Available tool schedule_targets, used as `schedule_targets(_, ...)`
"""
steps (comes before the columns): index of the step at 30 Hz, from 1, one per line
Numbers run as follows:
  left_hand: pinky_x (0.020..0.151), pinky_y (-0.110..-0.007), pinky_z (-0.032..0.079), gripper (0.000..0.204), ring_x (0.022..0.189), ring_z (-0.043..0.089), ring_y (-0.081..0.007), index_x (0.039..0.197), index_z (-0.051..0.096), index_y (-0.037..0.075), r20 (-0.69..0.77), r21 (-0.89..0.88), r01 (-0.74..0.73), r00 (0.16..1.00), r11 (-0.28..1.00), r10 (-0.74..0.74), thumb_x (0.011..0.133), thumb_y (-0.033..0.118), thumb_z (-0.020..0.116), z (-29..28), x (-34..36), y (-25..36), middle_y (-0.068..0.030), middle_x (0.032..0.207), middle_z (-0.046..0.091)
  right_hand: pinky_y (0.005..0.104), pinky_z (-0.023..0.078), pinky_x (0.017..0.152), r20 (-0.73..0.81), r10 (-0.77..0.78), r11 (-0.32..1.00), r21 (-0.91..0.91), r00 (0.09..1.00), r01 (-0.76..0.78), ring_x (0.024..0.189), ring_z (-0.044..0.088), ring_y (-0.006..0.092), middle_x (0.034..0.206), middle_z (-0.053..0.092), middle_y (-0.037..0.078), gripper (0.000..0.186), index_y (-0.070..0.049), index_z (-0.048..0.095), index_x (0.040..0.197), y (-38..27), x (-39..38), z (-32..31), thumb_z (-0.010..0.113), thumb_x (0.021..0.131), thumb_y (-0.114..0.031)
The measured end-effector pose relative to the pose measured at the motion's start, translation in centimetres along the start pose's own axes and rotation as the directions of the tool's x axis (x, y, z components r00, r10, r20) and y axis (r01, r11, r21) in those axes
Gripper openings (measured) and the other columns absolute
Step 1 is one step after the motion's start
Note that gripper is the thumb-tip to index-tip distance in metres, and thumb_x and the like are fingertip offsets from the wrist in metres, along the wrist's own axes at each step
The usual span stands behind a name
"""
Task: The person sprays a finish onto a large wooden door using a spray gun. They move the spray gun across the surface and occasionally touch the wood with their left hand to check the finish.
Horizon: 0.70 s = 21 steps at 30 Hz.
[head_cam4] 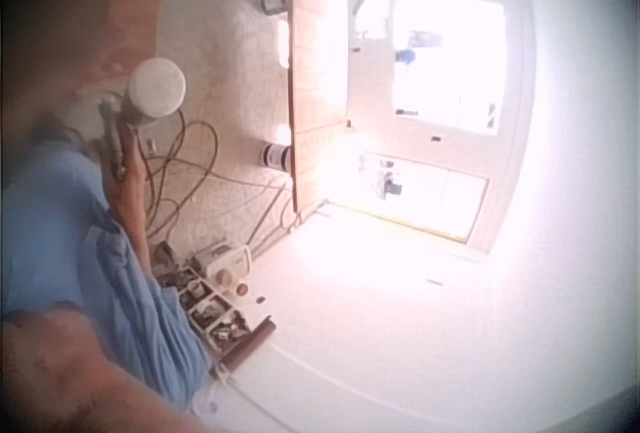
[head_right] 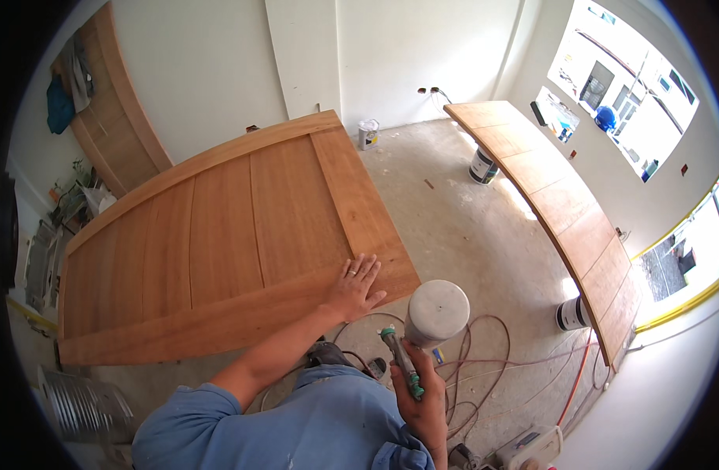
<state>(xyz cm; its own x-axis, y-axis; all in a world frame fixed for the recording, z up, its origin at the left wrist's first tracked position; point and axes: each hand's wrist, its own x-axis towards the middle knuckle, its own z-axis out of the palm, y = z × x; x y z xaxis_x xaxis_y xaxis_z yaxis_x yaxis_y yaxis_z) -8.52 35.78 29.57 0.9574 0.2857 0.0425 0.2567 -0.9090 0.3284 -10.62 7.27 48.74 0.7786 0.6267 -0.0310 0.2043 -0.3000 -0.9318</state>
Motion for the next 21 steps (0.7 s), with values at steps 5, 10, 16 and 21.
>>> schedule_targets(5,0.136,-0.054,0.007,0.090,0.168,0.010,-0.0383,0.172,0.023,0.002,-0.004,0.030,0.077,0.997,0.997,-0.077,0.109,0.064,0.041,-0.9,-1.2,-1.6,-0.0172,0.181,0.017,0.0398,0.053,0.105,0.015,0.001,1.000,0.024,1.000,-0.001,0.124,0.072,0.0324,0.131,0.073,0.025,0.043,0.001,0.060,0.141,0.1,0.1,-0.1,0.073,0.101,-0.005)
schedule_targets(10,0.135,-0.056,0.007,0.093,0.167,0.011,-0.0392,0.171,0.023,0.001,-0.036,0.043,0.150,0.988,0.988,-0.149,0.108,0.066,0.041,-1.3,-3.4,-2.9,-0.0191,0.180,0.018,0.0376,0.055,0.098,0.001,-0.047,0.999,-0.013,0.999,0.047,0.109,0.073,0.0243,0.116,0.075,0.017,0.046,-0.002,0.060,0.144,1.0,0.3,0.1,0.074,0.101,-0.010)
schedule_targets(16,0.134,-0.058,0.006,0.096,0.167,0.010,-0.0426,0.169,0.021,-0.005,-0.061,0.049,0.308,0.950,0.950,-0.305,0.108,0.065,0.042,-1.6,-6.1,-1.7,-0.0255,0.179,0.017,0.0398,0.052,0.108,0.034,0.008,1.000,0.029,0.999,-0.009,0.128,0.071,0.0328,0.133,0.073,0.025,0.042,0.002,0.061,0.141,0.1,0.2,-0.2,0.073,0.101,-0.004)
schedule_targets(21,0.134,-0.059,0.006,0.095,0.167,0.008,-0.0439,0.170,0.019,-0.007,-0.029,0.061,0.314,0.950,0.948,-0.312,0.109,0.063,0.040,-0.3,-6.0,0.1,-0.0267,0.179,0.014,0.0400,0.052,0.108,0.040,-0.008,1.000,0.022,0.999,0.007,0.129,0.071,0.0327,0.134,0.073,0.024,0.043,0.002,0.061,0.141,0.1,0.5,-0.1,0.073,0.101,-0.004)
